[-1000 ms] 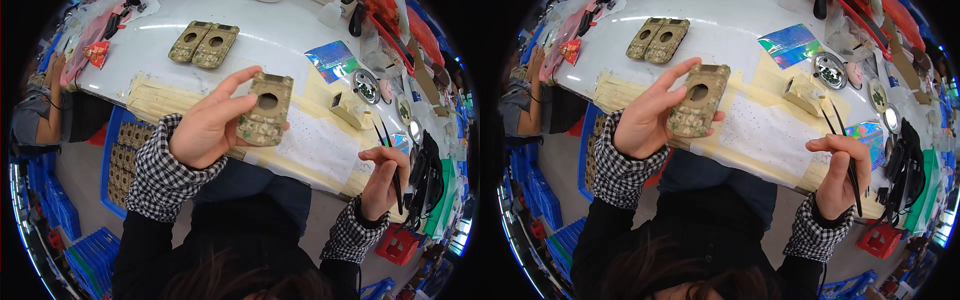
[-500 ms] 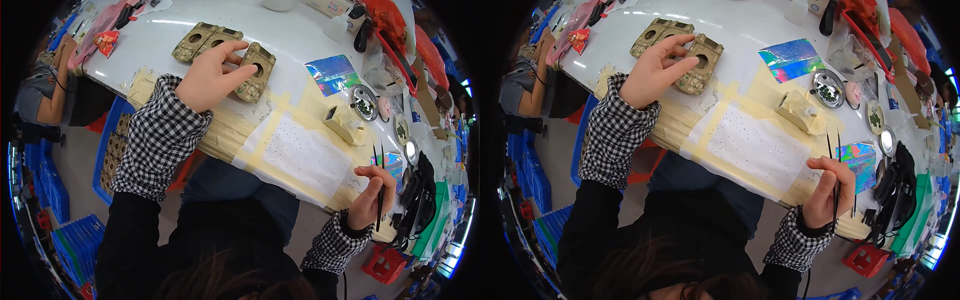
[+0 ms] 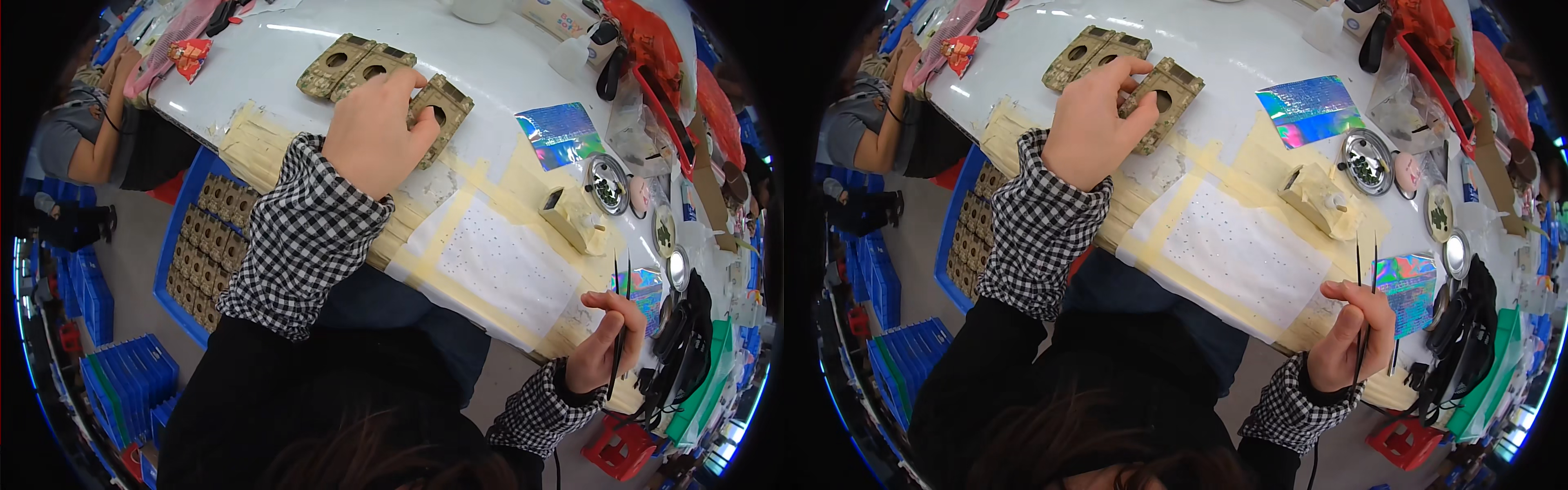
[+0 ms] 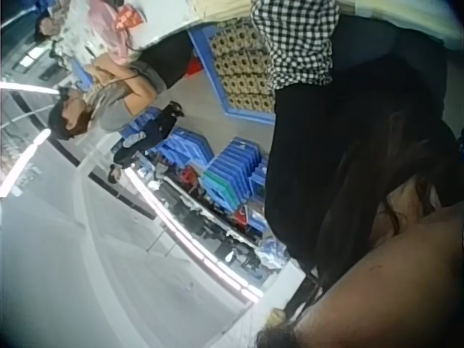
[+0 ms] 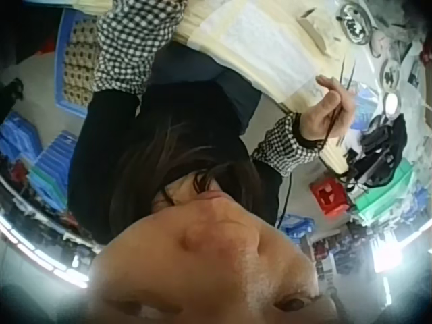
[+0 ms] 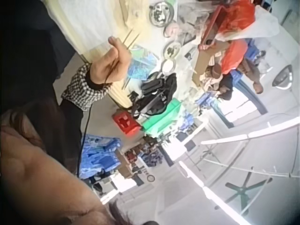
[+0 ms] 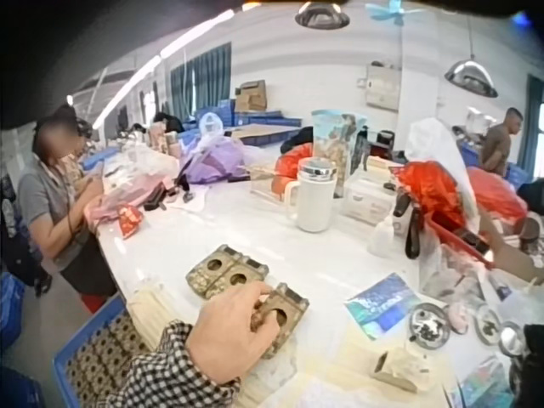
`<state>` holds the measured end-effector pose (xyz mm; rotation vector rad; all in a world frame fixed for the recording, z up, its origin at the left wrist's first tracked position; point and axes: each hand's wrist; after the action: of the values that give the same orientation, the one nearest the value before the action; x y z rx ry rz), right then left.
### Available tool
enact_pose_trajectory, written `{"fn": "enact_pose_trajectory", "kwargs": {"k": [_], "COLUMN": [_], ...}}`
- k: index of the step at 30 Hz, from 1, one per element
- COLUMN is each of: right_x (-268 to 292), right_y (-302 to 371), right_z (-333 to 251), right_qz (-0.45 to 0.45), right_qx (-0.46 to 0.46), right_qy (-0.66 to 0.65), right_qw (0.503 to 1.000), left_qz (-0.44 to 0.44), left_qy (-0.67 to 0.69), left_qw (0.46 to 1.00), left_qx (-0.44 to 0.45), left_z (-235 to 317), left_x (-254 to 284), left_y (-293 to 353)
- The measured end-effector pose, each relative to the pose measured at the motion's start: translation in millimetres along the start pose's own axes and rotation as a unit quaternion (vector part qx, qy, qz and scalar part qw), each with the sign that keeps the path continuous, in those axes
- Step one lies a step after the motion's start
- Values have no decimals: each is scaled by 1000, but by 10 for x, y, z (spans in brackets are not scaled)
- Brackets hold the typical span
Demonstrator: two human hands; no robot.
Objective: Assembling and detailing small toy tank models with holographic sheets using tweezers at a workbench.
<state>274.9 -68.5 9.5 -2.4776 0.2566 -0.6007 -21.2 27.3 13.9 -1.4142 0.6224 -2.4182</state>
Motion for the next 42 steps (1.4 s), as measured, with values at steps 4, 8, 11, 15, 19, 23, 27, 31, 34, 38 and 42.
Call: {"fn": "enact_pose_trajectory", "kwargs": {"k": [4, 8, 11, 15, 19, 23, 27, 31, 34, 38, 42], "right_x": [1, -9, -16, -11, 7, -4, -5, -17, -20, -28, -31], "right_y": [3, 6, 10, 7, 28, 18, 26, 11, 12, 25, 26], "right_z": [12, 10, 6, 24, 42, 19, 20, 18, 31, 54, 49], "right_qz": [1, 7, 3, -3, -1, 1, 7, 2, 0, 13, 18], "right_qx": [3, -12, -21, -27, -32, -25, -30, -33, -33, -39, -38], "right_qy": [11, 4, 3, -4, -2, 10, 19, 21, 29, 15, 29], "right_qw": [1000, 1000, 1000, 1000, 999, 1000, 999, 999, 999, 999, 999], "left_qz": [-50, -90, -82, 41, 213, 245, 145, 11, 17, 29, 23], "left_qy": [-73, -140, -110, 35, 166, 182, 160, 92, 117, 127, 120], "left_qw": [996, 985, 989, 997, 962, 951, 972, 994, 992, 991, 992], "left_qx": [-7, 48, 63, 48, 44, 43, 96, 64, 49, 29, 27], "left_z": [32, 119, 111, -40, -478, -1038, -1153, -1065, -961, -954, -963], "left_x": [19, 36, 47, 228, 517, 807, 670, 451, 393, 346, 351], "left_y": [-163, -180, -136, -52, -44, 41, 190, 311, 269, 262, 276]}}
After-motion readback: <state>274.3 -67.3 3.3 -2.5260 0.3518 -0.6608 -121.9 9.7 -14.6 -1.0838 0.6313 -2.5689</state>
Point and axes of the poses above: each hand's wrist, its own y-axis away from the middle knuckle, its own x-axis out of the back of the hand, z = x × y, and after that the axes turned 1 degree about -x, right-handed
